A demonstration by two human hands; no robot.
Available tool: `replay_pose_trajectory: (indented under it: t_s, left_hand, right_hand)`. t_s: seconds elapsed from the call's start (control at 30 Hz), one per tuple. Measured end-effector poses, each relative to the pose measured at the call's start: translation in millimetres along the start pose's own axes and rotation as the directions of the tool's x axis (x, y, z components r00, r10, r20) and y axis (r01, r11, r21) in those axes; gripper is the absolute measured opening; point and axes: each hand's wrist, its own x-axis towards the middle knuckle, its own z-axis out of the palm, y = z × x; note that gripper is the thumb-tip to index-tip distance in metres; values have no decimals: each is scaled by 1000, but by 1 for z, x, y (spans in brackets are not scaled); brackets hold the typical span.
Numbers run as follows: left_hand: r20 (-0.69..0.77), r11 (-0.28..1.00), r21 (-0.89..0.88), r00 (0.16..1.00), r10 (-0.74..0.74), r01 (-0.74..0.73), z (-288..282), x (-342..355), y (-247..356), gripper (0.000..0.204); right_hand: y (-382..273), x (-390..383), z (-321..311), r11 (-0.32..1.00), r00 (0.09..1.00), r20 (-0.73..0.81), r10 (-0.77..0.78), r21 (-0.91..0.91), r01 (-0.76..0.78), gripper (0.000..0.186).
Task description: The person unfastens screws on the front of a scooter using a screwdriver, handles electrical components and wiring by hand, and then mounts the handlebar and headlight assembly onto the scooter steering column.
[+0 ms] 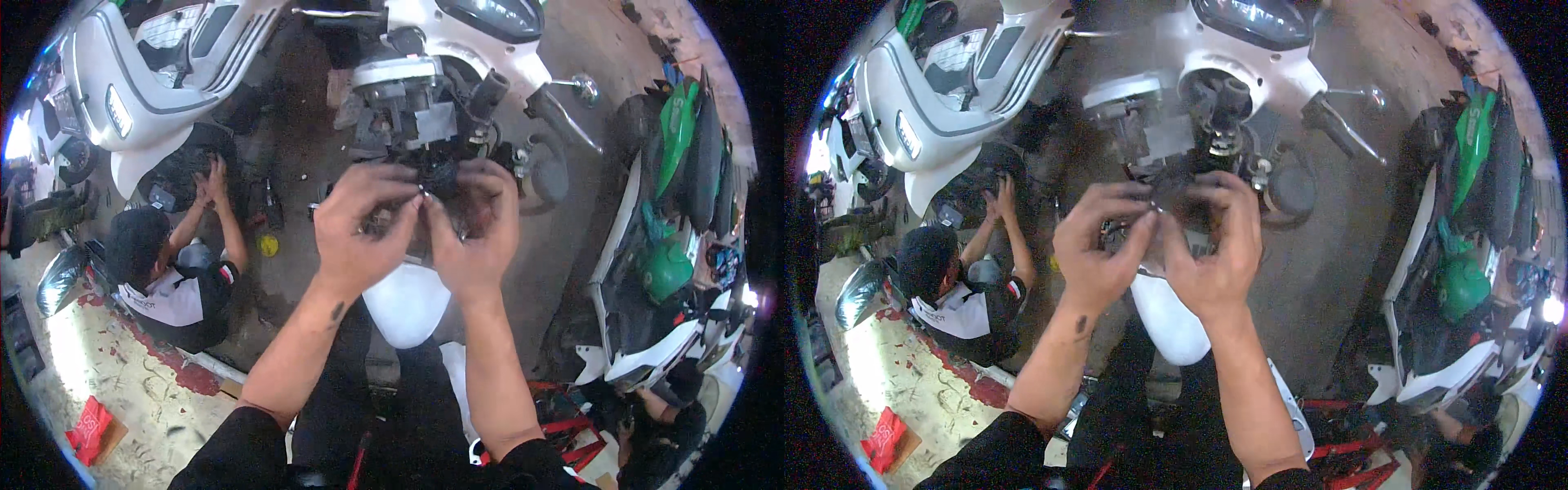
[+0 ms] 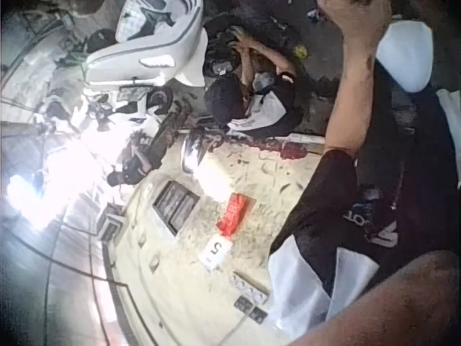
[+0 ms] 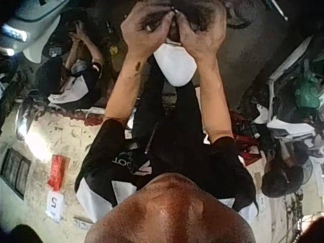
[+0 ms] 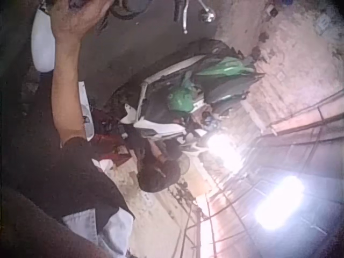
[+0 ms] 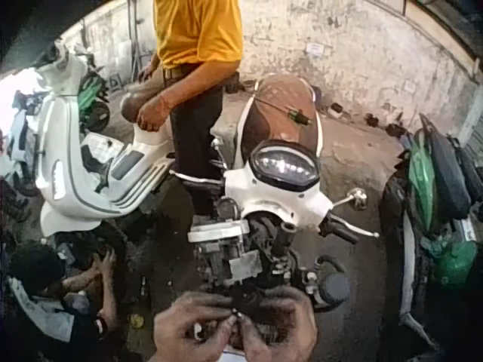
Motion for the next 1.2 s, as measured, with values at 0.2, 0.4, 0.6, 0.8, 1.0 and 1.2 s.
replay_pose_trajectory:
  t_s: [0.2, 0.4, 0.6, 0.8, 1.0, 1.2]
  left_hand:
    - [-100, 980, -193, 992, -79, 58, 6, -11, -1, 12]
    - [-63, 920, -306, 959, -277, 246, 3, -6, 3, 10]
    - [37, 823, -382, 897, -441, 421, 1, -3, 3, 13]
    - [-26, 755, -464, 845, -534, 463, 7, 3, 10, 14]
    - [-72, 701, -509, 787, -613, 500, 10, 3, 13, 16]
    - [-155, 696, -501, 737, -657, 515, 15, -1, 11, 18]
  right_hand:
    - [-3, 1, -4, 999, 997, 66, 36, -34, -34, 35]
    - [1, 0, -1, 987, 998, 58, -39, -156, 47, 36]
    - [-1, 3, 0, 975, 997, 69, -22, -217, 36, 36]
    - [0, 3, 9, 983, 1000, -7, 19, -184, -20, 36]
    - [-6, 5, 9, 977, 1000, 14, -3, -213, 6, 33]
    - [-6, 9, 10, 986, 1000, 2, 7, -168, -7, 31]
